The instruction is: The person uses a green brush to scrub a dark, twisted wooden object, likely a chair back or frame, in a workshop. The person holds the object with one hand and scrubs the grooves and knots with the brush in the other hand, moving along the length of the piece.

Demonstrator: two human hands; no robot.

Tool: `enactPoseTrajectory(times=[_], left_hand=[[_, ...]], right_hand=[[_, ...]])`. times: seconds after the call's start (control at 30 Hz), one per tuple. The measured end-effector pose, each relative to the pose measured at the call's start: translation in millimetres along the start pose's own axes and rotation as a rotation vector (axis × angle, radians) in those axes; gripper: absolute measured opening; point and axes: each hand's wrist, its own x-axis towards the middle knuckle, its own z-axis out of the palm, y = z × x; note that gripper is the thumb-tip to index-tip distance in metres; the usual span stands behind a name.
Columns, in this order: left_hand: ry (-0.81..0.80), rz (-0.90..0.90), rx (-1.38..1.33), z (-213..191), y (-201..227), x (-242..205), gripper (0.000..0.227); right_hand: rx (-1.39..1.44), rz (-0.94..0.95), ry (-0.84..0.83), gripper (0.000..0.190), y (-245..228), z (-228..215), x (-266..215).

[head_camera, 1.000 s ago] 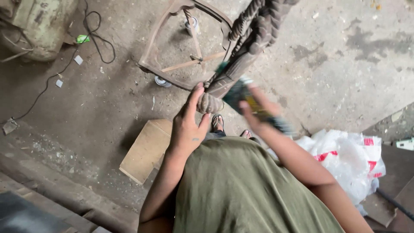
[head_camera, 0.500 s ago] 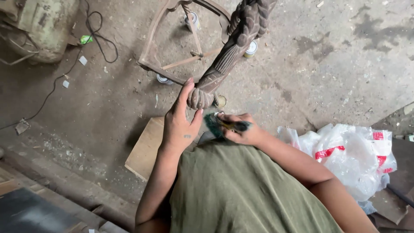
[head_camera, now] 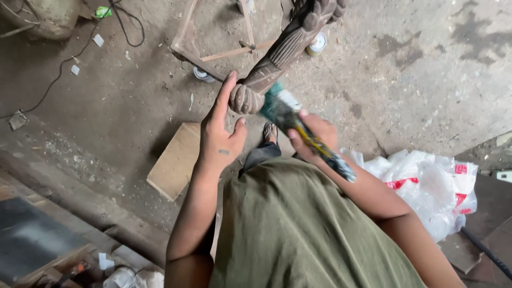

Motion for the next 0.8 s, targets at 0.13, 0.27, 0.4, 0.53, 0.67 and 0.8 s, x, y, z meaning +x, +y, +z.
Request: enactPoseTrajectory(times=[0.13,0.27,0.4,0.53,0.67,0.8], left_hand=[[0.154,0.061,-0.006,24,-7,-34,0.068],[0.146,0.245,0.152,75,-5,-78,0.083],[0.003,0.060,0.115,99,-19,-106,0.041],[0.005,-0.168,0.048,113,-48,-138,0.033],[0.277,-0.385,0.098,105,-67,-146,0.018],[0.425,-0.285,-0.071,62,-54,-100,0.027]], right_hand=[[-0.202,-0.101,-0.441,0.036,-48,13,26],[-0.007,0.193,-0.539,0.039,-41,13,-6],[-0.042,0.232,-0.802,0.022,-4,11,-54],[0.251,0.369,-0.878,0.017,-40,-8,-15],[0.632,0.706,-0.876,0.050,-4,-17,-53],[0.640,1.190,-0.503,0.031,-1,-36,-71]])
